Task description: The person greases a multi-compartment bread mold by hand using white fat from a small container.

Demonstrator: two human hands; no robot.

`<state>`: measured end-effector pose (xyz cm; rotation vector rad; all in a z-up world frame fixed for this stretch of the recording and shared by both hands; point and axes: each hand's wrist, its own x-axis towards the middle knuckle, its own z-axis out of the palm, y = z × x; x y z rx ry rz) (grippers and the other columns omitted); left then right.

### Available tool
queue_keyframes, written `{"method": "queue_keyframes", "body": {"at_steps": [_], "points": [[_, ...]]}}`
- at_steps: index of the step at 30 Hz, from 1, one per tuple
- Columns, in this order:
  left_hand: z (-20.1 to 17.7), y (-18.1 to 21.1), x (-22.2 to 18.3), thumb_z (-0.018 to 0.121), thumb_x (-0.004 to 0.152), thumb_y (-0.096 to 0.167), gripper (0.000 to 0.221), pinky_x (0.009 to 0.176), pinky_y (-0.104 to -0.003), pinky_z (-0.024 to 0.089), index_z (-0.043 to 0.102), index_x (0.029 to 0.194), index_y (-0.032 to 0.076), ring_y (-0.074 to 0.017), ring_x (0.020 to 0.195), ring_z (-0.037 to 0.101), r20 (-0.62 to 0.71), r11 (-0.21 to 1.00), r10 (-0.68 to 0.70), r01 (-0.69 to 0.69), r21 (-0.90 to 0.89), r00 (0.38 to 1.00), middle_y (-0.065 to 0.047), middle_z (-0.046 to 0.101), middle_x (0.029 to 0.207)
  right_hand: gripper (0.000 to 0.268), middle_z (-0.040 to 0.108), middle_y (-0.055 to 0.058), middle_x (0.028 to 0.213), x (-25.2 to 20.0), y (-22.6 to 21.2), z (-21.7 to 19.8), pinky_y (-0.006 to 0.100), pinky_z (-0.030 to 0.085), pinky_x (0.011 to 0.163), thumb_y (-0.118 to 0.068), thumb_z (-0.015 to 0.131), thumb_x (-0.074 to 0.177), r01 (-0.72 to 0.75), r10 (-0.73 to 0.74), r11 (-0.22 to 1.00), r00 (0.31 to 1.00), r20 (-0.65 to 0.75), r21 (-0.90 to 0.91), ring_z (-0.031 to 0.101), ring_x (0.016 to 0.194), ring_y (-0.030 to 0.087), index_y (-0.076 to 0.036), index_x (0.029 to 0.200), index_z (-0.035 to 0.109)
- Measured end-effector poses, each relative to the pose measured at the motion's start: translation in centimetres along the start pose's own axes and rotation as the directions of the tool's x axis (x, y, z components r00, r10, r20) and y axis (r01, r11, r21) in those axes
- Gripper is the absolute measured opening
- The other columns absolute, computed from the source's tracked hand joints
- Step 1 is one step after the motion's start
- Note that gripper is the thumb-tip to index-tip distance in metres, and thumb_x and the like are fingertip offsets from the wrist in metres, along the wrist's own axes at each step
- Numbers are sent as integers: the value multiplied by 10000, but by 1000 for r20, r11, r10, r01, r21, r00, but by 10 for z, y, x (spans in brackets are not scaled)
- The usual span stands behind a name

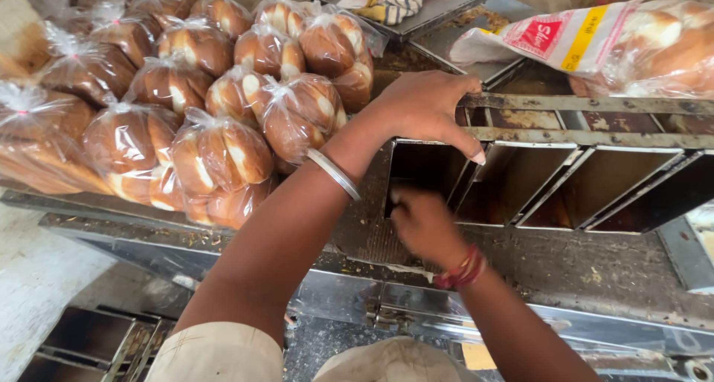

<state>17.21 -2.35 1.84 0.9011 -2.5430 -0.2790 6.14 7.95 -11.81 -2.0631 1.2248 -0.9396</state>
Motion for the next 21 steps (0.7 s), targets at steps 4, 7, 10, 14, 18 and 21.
{"method": "queue_keyframes", "body": {"at_steps": [4, 7, 10, 14, 18, 21], "points": [[0, 0, 4, 820, 551, 699, 971, 908, -448, 511, 636, 1266, 69, -369, 1092, 680, 56, 998, -68, 68, -8, 996, -179, 731, 1130, 571, 636, 337, 1296, 12, -19, -12, 456, 479, 1069, -75, 638, 827, 331, -321, 944, 919, -230, 4, 651, 1229, 458, 136, 1349, 543], [-1, -7, 3, 834, 560, 702, 981, 898, -446, 513, 630, 1263, 50, -377, 1082, 680, 35, 999, -25, 26, -23, 999, -193, 721, 1138, 694, 622, 353, 1241, 4, -46, 25, 482, 494, 989, -163, 704, 825, 360, -348, 932, 850, -395, -46, 619, 1139, 517, 182, 1381, 473], [-2, -10, 1, 856, 564, 707, 1005, 886, -451, 509, 618, 1268, 30, -391, 1079, 671, -2, 999, 38, -38, -32, 999, -214, 708, 1142, 841, 662, 329, 1103, -5, -52, 25, 501, 536, 871, -294, 811, 782, 35, -49, 993, 991, -123, -115, 661, 983, 508, 142, 1404, 451], [-4, -6, 8, 807, 537, 697, 965, 890, -432, 526, 650, 1262, 81, -346, 1055, 713, 129, 995, -85, 90, -37, 988, -174, 749, 1107, 506, 725, 271, 1077, 10, -46, 3, 496, 527, 957, -442, 744, 924, -104, 217, 883, 955, 201, -457, 697, 1017, 453, 25, 1112, 702], [-8, -7, 10, 852, 528, 690, 972, 880, -432, 523, 659, 1237, 55, -366, 1053, 697, 57, 997, -34, 38, -73, 998, -203, 723, 1129, 589, 685, 319, 1117, 24, -42, 6, 486, 550, 923, -320, 778, 851, 144, -187, 971, 954, -236, -189, 675, 1057, 484, 91, 1232, 599], [-7, -7, 6, 869, 526, 686, 942, 872, -446, 523, 681, 1200, 55, -375, 1037, 691, 41, 997, -32, 34, -67, 999, -208, 726, 1098, 728, 654, 355, 1186, 26, -38, 34, 488, 535, 940, -297, 776, 816, 246, -273, 962, 870, -412, -119, 648, 1095, 504, 147, 1336, 526]]}}
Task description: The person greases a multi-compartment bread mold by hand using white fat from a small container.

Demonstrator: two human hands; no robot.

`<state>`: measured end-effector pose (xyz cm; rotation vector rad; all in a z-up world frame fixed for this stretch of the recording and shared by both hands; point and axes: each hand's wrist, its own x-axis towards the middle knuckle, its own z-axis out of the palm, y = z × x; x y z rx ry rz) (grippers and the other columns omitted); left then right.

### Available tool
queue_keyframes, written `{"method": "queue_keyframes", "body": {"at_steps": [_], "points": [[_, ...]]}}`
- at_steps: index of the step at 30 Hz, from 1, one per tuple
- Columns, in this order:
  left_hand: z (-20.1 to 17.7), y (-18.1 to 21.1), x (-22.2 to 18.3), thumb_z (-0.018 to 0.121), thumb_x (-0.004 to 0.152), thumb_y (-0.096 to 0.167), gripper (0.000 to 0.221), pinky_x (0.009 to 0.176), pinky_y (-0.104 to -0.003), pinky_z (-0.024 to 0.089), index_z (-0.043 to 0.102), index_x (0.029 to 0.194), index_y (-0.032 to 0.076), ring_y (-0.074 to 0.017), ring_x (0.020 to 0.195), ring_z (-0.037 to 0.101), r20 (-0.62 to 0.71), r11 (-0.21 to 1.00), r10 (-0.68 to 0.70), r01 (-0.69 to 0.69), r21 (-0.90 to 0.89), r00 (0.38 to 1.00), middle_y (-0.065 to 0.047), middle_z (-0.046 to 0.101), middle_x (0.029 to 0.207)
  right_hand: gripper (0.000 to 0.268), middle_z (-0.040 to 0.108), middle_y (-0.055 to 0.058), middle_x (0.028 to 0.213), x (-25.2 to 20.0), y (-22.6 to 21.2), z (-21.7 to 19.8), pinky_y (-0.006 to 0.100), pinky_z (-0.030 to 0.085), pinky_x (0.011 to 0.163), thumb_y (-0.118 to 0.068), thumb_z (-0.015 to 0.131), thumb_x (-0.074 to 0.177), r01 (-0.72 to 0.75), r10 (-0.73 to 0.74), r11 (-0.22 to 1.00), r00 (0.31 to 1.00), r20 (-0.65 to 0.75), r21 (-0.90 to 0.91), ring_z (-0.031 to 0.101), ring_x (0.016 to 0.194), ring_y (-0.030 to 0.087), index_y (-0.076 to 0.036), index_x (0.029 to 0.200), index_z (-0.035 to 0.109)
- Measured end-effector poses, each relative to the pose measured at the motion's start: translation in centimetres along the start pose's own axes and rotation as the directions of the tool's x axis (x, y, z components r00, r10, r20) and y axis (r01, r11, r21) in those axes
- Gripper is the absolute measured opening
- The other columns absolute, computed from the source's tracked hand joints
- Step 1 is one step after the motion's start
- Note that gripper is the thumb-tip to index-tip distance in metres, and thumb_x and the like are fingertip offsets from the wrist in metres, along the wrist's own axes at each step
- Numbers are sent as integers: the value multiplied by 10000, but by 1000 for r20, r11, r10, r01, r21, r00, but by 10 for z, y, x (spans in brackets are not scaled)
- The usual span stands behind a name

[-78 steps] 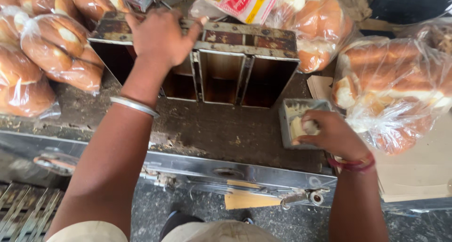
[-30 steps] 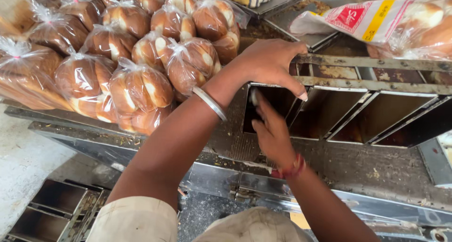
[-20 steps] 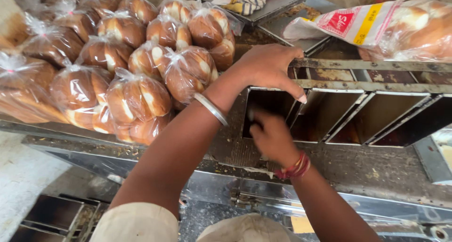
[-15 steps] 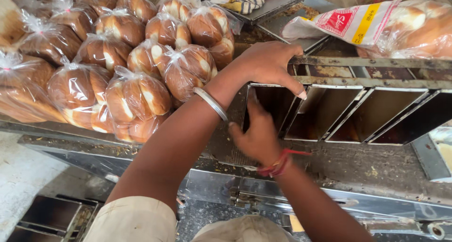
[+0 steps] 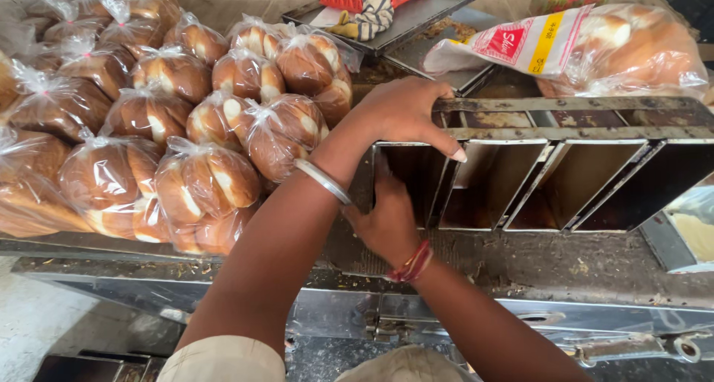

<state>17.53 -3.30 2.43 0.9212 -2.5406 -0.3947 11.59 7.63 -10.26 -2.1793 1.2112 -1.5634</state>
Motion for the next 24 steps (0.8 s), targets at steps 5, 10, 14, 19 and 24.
{"method": "queue_keyframes", "body": {"at_steps": [5, 10, 14, 19, 24], "points": [[-3, 12, -11, 857, 499, 675, 883, 888, -459, 529, 718, 1128, 71, -372, 1000, 707, -19, 994, -105, 105, 40, 994, -183, 756, 1024, 737, 684, 328, 1111, -18, 16, -10, 485, 531, 934, -505, 704, 839, -59, 141, 950, 957, 253, -306, 684, 1018, 458, 99, 1245, 594], [2, 14, -11, 861, 513, 679, 905, 879, -459, 535, 708, 1154, 58, -381, 1003, 706, -59, 997, -69, 71, 36, 996, -199, 739, 1054, 764, 733, 261, 838, -15, 11, -17, 488, 511, 991, -653, 422, 995, 58, 457, 766, 652, 605, -641, 721, 802, 411, 21, 898, 768], [3, 7, -14, 882, 535, 699, 976, 875, -471, 521, 675, 1193, 9, -415, 1023, 682, -121, 999, 29, -24, 47, 992, -233, 721, 1075, 782, 716, 213, 758, -19, -25, -64, 504, 564, 822, -656, 372, 1003, 20, 503, 777, 580, 641, -629, 710, 757, 394, -36, 762, 783], [6, 8, -9, 855, 537, 731, 1010, 862, -485, 518, 651, 1201, -2, -416, 1025, 678, -78, 996, 11, -4, 89, 997, -229, 722, 1071, 420, 786, 100, 759, -9, -30, -157, 353, 617, 723, -533, 602, 969, -422, 734, 618, 613, 293, -664, 785, 706, 223, -168, 1039, 798], [6, 8, -6, 839, 538, 721, 962, 868, -482, 523, 668, 1184, 29, -399, 1026, 692, -33, 996, -29, 31, 88, 999, -213, 731, 1067, 405, 721, 85, 1205, -13, 40, -141, 265, 532, 986, -174, 684, 984, -390, 402, 840, 914, 51, 377, 669, 1126, 142, 6, 1343, 637]]}}
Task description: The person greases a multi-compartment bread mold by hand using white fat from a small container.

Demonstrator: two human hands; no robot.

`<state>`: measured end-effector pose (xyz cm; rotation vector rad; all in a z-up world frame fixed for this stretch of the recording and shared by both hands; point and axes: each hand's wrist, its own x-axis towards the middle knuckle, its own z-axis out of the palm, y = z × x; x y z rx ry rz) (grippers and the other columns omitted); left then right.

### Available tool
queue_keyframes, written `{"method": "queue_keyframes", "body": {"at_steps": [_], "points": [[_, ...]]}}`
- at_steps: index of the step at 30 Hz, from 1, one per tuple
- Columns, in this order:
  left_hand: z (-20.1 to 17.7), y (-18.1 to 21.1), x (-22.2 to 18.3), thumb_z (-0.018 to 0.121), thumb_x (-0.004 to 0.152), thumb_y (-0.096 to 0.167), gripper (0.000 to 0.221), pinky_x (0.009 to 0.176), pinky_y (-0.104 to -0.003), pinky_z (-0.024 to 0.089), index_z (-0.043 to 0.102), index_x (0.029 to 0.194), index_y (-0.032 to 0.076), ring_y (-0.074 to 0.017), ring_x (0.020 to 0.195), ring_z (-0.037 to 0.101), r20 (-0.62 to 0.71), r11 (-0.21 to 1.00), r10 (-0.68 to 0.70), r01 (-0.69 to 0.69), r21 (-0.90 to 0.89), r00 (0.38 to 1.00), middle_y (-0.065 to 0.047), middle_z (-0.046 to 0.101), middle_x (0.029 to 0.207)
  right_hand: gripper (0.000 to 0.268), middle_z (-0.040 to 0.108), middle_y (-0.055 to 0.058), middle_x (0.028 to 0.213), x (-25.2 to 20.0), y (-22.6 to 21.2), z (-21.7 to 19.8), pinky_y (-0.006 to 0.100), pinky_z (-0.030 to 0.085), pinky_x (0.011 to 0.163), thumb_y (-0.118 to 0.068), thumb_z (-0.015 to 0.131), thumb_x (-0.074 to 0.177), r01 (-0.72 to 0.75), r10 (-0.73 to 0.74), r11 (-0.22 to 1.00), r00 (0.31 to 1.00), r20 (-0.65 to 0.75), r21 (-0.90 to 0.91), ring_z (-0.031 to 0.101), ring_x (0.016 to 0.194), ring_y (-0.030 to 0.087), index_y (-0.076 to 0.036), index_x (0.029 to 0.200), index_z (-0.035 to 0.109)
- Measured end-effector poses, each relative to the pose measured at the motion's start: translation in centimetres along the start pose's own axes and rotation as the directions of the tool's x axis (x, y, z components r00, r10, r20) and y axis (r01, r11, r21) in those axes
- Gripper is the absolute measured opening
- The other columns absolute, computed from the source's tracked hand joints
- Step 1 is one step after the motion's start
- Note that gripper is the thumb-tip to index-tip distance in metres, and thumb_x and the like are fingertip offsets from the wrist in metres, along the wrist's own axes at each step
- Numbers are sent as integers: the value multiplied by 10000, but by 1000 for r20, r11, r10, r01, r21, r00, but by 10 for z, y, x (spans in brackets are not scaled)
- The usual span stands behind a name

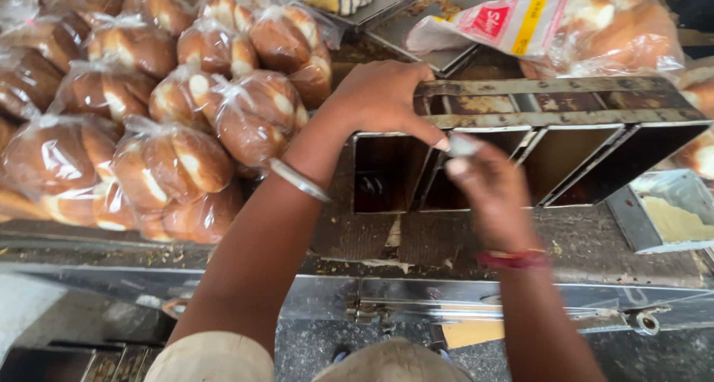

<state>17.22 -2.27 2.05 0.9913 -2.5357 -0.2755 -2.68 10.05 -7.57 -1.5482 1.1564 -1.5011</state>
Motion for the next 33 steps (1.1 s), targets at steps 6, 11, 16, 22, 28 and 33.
{"method": "queue_keyframes", "body": {"at_steps": [6, 11, 16, 22, 28, 33], "points": [[-1, -2, -1, 847, 550, 701, 938, 861, -474, 517, 667, 1189, 39, -405, 1024, 688, -1, 1000, 15, -15, -15, 1000, -211, 730, 1070, 622, 637, 108, 1325, -24, 48, 41, 324, 463, 1086, -61, 762, 880, 53, -72, 994, 975, 211, 95, 590, 1251, 180, 57, 1417, 471], [-5, 6, 2, 842, 547, 671, 866, 875, -457, 516, 692, 1176, 94, -375, 1057, 696, 50, 999, -50, 50, -13, 998, -171, 744, 1090, 563, 715, 245, 1195, -7, 19, -4, 401, 539, 993, -121, 764, 973, -33, 121, 937, 965, 235, -347, 688, 1100, 333, 42, 1470, 555], [-3, 4, 8, 860, 560, 651, 875, 864, -445, 518, 660, 1209, 98, -362, 1044, 694, 92, 997, -74, 76, -22, 993, -165, 736, 1093, 665, 744, 244, 1124, 1, 9, 18, 381, 587, 917, -297, 809, 892, 381, -346, 877, 924, 166, -294, 758, 1076, 307, 79, 1371, 542], [-3, 8, 12, 855, 570, 609, 887, 883, -444, 511, 626, 1249, 87, -356, 1055, 691, 123, 993, -121, 122, -1, 985, -170, 725, 1117, 634, 759, 229, 1056, -8, 8, 1, 437, 564, 887, -454, 820, 829, 122, 156, 811, 897, 413, -572, 740, 964, 385, -44, 1289, 673], [-4, 17, 15, 883, 598, 558, 967, 960, -464, 457, 525, 1346, 62, -419, 1200, 563, 221, 989, -122, 98, 114, 968, -232, 596, 1290, 628, 745, 255, 1097, 14, 8, -3, 445, 595, 894, -414, 804, 918, 477, -417, 823, 876, 241, -309, 742, 1038, 413, 13, 1335, 607], [5, 23, 10, 898, 579, 477, 952, 1036, -474, 429, 537, 1342, 38, -425, 1252, 552, 135, 977, -142, 117, 176, 981, -241, 610, 1309, 773, 739, 258, 1028, -5, 16, 10, 498, 582, 760, -539, 680, 882, 201, -79, 887, 953, 293, -415, 727, 902, 425, 14, 1405, 546]]}}
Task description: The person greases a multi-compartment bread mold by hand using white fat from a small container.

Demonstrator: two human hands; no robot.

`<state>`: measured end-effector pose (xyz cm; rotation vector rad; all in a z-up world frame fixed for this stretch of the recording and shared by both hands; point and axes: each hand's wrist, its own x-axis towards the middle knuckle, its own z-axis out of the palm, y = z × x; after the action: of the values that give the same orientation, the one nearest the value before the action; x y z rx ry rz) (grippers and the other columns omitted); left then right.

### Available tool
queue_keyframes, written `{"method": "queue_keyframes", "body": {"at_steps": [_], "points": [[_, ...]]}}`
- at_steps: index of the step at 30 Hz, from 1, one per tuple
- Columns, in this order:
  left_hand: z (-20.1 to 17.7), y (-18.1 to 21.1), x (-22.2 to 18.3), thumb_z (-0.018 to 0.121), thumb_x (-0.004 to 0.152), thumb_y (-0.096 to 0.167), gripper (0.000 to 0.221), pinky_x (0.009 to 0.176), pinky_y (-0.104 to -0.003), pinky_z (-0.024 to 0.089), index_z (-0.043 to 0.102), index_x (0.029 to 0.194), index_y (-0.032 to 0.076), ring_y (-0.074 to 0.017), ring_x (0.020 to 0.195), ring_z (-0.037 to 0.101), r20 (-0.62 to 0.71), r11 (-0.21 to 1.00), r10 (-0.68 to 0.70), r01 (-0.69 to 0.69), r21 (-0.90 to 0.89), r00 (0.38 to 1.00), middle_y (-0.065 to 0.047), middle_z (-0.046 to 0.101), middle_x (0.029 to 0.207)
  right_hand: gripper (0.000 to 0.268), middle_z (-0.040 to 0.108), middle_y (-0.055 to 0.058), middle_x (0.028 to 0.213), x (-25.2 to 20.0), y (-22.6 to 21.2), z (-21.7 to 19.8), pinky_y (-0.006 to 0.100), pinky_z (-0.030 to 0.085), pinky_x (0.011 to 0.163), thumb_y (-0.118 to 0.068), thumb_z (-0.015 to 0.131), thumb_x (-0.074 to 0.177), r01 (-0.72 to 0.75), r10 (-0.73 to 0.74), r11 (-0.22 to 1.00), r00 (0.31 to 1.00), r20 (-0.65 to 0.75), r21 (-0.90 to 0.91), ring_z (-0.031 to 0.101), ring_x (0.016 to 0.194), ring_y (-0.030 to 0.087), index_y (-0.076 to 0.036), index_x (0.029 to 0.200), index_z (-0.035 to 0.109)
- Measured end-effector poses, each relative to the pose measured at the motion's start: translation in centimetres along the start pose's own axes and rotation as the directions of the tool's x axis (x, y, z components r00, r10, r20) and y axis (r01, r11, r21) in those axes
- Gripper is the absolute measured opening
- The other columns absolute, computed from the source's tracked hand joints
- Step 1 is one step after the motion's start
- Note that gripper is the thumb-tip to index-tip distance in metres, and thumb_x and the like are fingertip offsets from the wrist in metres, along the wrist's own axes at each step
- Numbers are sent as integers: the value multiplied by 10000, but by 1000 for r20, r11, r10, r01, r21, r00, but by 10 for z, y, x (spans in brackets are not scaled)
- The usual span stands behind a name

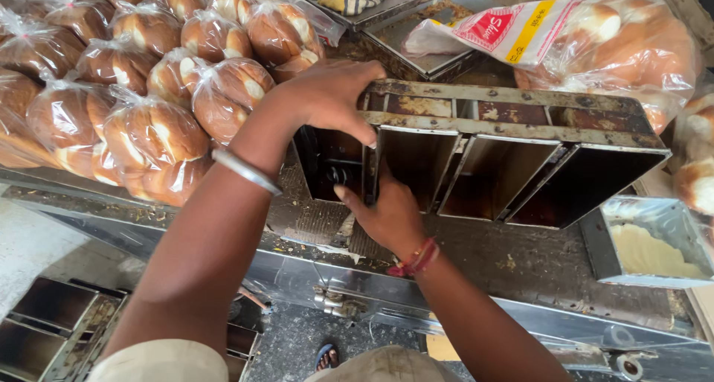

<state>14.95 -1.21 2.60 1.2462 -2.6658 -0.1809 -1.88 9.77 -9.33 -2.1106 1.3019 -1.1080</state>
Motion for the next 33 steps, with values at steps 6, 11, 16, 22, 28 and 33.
{"method": "queue_keyframes", "body": {"at_steps": [6, 11, 16, 22, 28, 33], "points": [[5, 0, -8, 907, 562, 464, 978, 965, -470, 472, 529, 1355, 33, -423, 1166, 607, -59, 998, -33, 30, -47, 998, -239, 643, 1259, 801, 741, 260, 925, -20, 6, -7, 452, 572, 601, -697, 426, 970, 175, -67, 789, 977, 201, -589, 728, 755, 374, 28, 949, 767], [3, 5, -13, 903, 582, 473, 918, 945, -489, 476, 564, 1321, 48, -419, 1153, 617, -94, 999, 1, -4, -35, 996, -216, 682, 1205, 650, 759, 155, 818, -48, -3, -75, 445, 567, 748, -665, 466, 915, -209, 446, 828, 809, 384, -521, 737, 803, 324, -133, 963, 836], [3, 6, -14, 892, 584, 468, 904, 947, -488, 475, 572, 1324, 59, -420, 1160, 618, -78, 998, -24, 20, -52, 997, -215, 678, 1218, 409, 761, 132, 1096, -63, 40, -130, 388, 574, 951, -320, 612, 1017, -71, 103, 910, 993, -56, 409, 738, 1041, 243, 4, 1249, 699], [9, -3, -11, 896, 595, 457, 960, 987, -470, 454, 539, 1367, 9, -428, 1204, 584, -122, 996, 76, -82, -40, 990, -250, 624, 1309, 421, 638, 85, 1300, -31, 100, -58, 319, 458, 1123, -16, 590, 990, 146, 7, 73, 989, -147, 987, 590, 1246, 182, 35, 1401, 519], [5, 2, -10, 870, 592, 457, 957, 1009, -453, 462, 530, 1388, 47, -399, 1232, 593, -57, 998, -2, -2, -57, 998, -209, 634, 1334, 787, 521, 84, 1487, -51, 121, -35, 309, 382, 1143, 139, 579, 814, -2, 59, 692, 997, -54, 722, 485, 1383, 179, 48, 1556, 331], [3, 9, -9, 874, 557, 448, 995, 993, -459, 463, 516, 1406, 71, -394, 1225, 594, -23, 995, -98, 97, -35, 995, -194, 623, 1355, 688, 534, 136, 1494, -30, 129, -68, 341, 398, 1194, 24, 630, 878, 98, 41, 804, 975, -219, 587, 512, 1417, 206, 73, 1519, 384]]}}
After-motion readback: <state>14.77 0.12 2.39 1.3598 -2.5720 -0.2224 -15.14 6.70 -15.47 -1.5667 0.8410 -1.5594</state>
